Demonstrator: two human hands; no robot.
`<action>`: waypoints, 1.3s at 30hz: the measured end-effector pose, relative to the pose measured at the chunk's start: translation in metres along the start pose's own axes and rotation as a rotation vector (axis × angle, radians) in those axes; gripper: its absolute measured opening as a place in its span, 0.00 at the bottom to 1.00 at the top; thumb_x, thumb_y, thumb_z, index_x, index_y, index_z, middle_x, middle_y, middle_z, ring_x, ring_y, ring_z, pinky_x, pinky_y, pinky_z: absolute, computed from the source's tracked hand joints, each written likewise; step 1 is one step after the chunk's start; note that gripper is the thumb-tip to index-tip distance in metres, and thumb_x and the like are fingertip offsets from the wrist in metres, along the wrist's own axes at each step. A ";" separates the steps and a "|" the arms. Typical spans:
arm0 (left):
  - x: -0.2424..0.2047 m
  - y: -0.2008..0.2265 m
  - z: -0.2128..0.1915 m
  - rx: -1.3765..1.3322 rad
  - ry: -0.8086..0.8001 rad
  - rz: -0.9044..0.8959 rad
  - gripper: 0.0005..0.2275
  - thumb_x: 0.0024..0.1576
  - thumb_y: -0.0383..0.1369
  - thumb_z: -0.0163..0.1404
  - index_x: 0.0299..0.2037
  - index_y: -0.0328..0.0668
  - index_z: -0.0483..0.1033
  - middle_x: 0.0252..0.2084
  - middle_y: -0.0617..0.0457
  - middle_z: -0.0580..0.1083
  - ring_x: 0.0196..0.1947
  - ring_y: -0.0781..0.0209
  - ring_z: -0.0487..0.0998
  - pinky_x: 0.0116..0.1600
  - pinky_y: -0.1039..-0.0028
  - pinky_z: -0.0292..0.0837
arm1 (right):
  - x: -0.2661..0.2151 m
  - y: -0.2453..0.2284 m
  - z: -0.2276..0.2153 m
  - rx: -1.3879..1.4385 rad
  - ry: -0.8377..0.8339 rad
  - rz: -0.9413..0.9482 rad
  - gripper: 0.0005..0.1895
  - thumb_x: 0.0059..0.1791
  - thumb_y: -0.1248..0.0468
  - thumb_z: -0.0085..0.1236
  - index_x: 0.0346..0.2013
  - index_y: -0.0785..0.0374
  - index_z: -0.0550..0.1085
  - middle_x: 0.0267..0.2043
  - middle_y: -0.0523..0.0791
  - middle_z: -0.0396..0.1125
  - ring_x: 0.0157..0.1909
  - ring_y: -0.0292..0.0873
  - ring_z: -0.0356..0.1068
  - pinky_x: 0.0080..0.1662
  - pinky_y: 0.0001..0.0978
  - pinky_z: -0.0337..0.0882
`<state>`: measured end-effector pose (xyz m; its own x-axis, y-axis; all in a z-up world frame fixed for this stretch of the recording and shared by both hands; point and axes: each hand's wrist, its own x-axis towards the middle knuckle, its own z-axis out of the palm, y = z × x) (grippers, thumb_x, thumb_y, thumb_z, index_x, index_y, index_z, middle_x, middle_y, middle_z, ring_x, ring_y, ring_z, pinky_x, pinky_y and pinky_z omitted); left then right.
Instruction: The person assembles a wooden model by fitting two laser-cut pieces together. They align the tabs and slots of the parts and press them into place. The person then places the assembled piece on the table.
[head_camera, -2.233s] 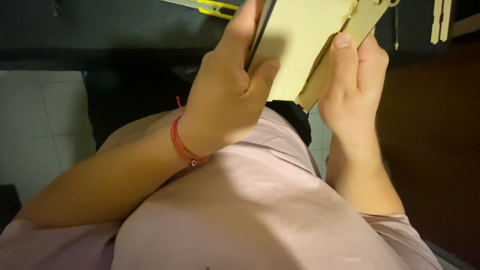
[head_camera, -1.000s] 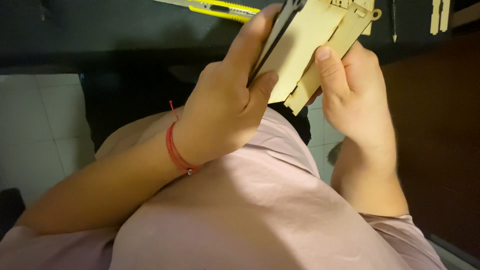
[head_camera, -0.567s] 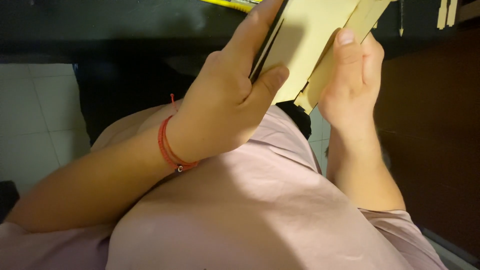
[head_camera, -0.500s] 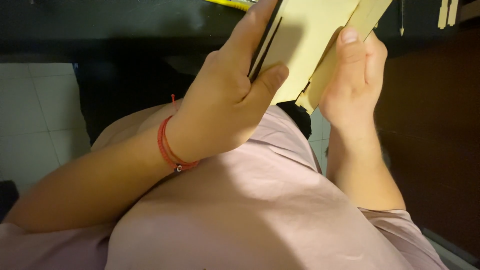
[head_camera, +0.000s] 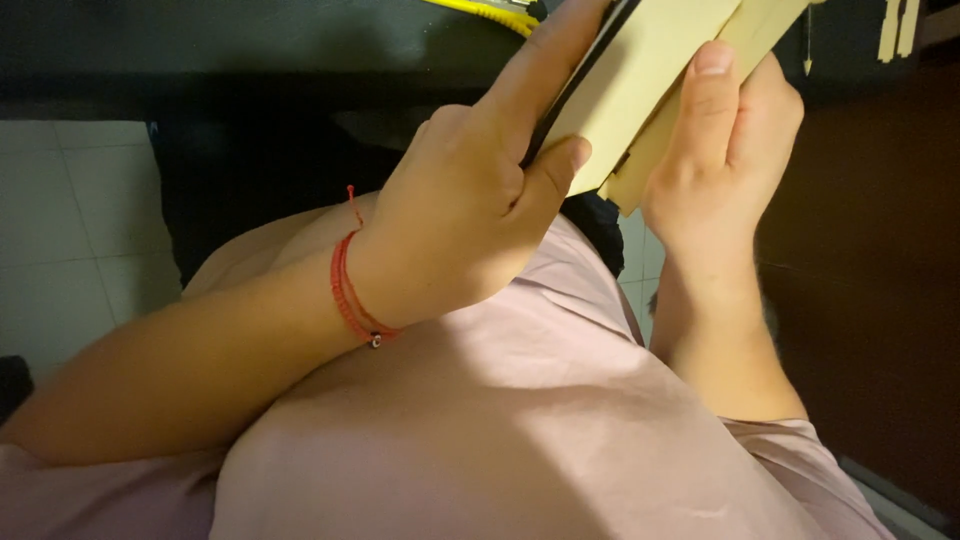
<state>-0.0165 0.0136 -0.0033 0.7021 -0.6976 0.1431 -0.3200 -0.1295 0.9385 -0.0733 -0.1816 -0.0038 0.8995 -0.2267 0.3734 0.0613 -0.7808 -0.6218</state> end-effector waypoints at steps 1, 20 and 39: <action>0.001 0.000 0.001 -0.004 0.004 -0.016 0.28 0.66 0.31 0.43 0.74 0.55 0.43 0.78 0.60 0.60 0.58 0.43 0.80 0.61 0.70 0.73 | 0.000 0.001 0.002 0.003 0.020 0.023 0.17 0.64 0.61 0.33 0.32 0.66 0.57 0.29 0.44 0.50 0.34 0.41 0.47 0.38 0.39 0.49; 0.035 -0.008 -0.004 -0.541 -0.002 -0.424 0.31 0.52 0.35 0.45 0.69 0.52 0.52 0.50 0.56 0.70 0.41 0.68 0.73 0.25 0.79 0.80 | -0.003 0.002 0.009 0.359 0.012 0.177 0.11 0.56 0.58 0.48 0.35 0.61 0.62 0.35 0.39 0.57 0.40 0.34 0.54 0.43 0.30 0.57; 0.042 0.008 -0.019 -0.620 -0.061 -0.701 0.34 0.43 0.54 0.39 0.64 0.59 0.61 0.54 0.64 0.72 0.50 0.68 0.75 0.43 0.74 0.79 | -0.007 -0.009 -0.007 0.158 -0.089 0.171 0.11 0.61 0.61 0.48 0.46 0.68 0.66 0.43 0.44 0.64 0.45 0.40 0.61 0.45 0.34 0.62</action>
<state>0.0226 -0.0037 0.0165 0.5662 -0.6405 -0.5188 0.5719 -0.1480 0.8069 -0.0827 -0.1768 0.0043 0.9369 -0.2898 0.1958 -0.0344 -0.6334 -0.7731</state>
